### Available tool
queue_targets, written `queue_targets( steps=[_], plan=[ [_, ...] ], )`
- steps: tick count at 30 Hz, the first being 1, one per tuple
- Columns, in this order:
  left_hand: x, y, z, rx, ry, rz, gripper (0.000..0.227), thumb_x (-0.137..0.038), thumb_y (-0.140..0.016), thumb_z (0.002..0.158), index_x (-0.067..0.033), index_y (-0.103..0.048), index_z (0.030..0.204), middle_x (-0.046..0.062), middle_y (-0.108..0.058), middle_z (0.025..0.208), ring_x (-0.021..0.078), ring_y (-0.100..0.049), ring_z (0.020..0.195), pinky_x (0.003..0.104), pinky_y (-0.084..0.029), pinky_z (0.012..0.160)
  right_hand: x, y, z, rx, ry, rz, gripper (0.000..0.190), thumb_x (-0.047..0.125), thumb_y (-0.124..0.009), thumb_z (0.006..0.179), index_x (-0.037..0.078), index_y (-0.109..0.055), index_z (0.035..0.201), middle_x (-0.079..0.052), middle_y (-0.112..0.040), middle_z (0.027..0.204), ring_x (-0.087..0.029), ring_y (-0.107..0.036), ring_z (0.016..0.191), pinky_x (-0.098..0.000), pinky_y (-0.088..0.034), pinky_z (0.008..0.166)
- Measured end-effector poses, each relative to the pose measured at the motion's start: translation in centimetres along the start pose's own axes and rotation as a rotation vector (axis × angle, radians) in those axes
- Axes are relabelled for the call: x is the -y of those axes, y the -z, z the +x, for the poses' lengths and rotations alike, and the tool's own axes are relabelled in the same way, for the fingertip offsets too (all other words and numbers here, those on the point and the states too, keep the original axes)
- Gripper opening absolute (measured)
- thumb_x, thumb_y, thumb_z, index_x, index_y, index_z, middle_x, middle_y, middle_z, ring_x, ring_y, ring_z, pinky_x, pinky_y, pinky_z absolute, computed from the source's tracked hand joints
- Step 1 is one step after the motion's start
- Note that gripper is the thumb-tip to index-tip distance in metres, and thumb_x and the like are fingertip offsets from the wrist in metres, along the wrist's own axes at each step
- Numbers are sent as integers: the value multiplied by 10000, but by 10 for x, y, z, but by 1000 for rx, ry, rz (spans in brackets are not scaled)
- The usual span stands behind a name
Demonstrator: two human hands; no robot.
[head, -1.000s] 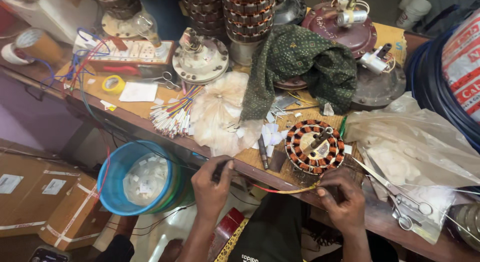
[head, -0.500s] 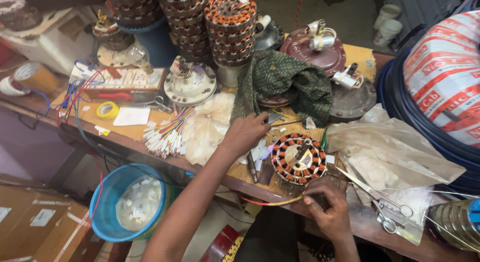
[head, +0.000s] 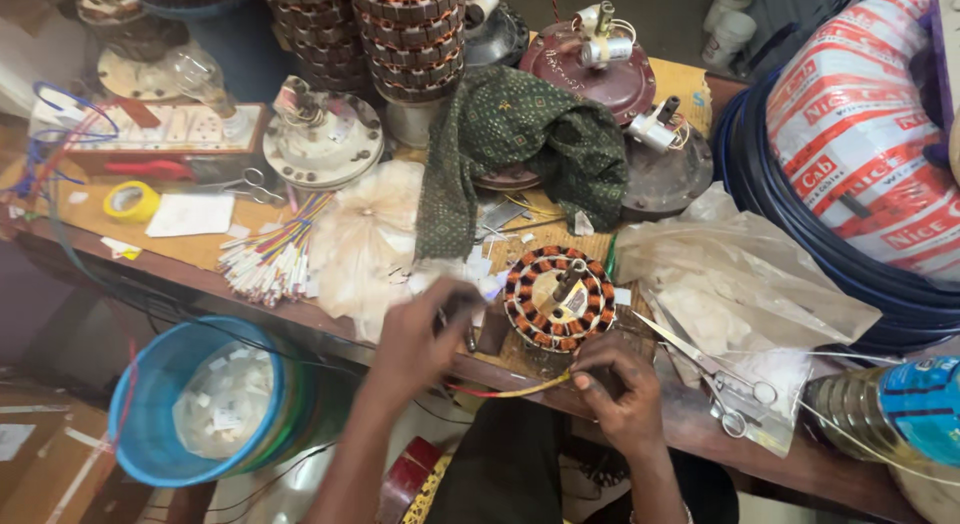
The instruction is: The person works on a circular electrical component, likely a stator, by hand. They repeatedly insert and adjust small white insulating pieces into the slots of the copper-wound assembly while seated at a cluttered workbench.
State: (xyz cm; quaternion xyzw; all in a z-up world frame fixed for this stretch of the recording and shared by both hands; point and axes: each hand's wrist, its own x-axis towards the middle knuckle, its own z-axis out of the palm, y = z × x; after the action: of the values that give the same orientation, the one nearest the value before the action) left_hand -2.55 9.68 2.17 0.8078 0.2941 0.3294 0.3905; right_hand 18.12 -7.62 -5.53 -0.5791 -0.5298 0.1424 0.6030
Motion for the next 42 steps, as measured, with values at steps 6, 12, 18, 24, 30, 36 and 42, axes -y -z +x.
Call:
queue_targets(
  steps=[6, 12, 18, 24, 30, 36, 42],
  plan=[
    [8, -48, -55, -60, 169, -421, 256, -13, -730, 843, -56, -763, 1093, 79, -788, 974, 170, -751, 819, 290, -589, 700, 1, -2, -11, -32, -143, 17, 120, 100, -748, 882, 15, -668, 905, -64, -680, 945, -159, -647, 900, -284, -515, 813],
    [9, -59, -46, -185, -74, -304, 170, 3, -759, 806, -33, -780, 970, 99, -776, 969, 231, -731, 935, 326, -556, 840, 12, -12, 3, -86, -174, -40, 112, 86, -760, 865, 10, -696, 917, -65, -678, 943, -153, -639, 901, -279, -507, 813],
    [18, -67, -51, -169, -40, -319, 166, -2, -780, 816, -26, -777, 980, 104, -767, 964, 217, -746, 903, 313, -572, 803, 22, -10, 7, -18, -132, -180, 114, 80, -770, 850, 18, -693, 905, -62, -683, 904, -175, -652, 877, -295, -503, 807],
    [18, -69, -50, -160, 11, -406, 155, 10, -773, 827, -15, -785, 980, 103, -781, 961, 194, -754, 879, 297, -582, 786, 31, -7, 15, 51, -161, -263, 111, 94, -777, 833, 35, -711, 900, -63, -704, 897, -178, -681, 873, -309, -523, 799],
    [15, -70, -48, -131, 51, -425, 168, 8, -760, 832, -13, -792, 995, 106, -795, 974, 184, -774, 884, 295, -596, 784, 34, -8, 19, 50, -171, -285, 121, 110, -784, 816, 40, -728, 898, -67, -714, 903, -182, -694, 872, -314, -536, 797],
    [16, -75, -50, -152, 70, -403, 163, 9, -767, 824, -10, -793, 984, 108, -795, 939, 182, -772, 854, 290, -589, 776, 37, -9, 18, 57, -189, -282, 120, 100, -774, 823, 23, -713, 892, -71, -715, 885, -191, -694, 855, -316, -528, 791],
    [20, -76, -46, -130, 58, -377, 161, 2, -769, 830, -16, -797, 987, 107, -797, 935, 179, -774, 850, 291, -589, 774, 43, -11, 23, 52, -160, -327, 125, 92, -776, 810, 24, -707, 888, -77, -711, 889, -198, -697, 861, -323, -530, 794]
  ],
)
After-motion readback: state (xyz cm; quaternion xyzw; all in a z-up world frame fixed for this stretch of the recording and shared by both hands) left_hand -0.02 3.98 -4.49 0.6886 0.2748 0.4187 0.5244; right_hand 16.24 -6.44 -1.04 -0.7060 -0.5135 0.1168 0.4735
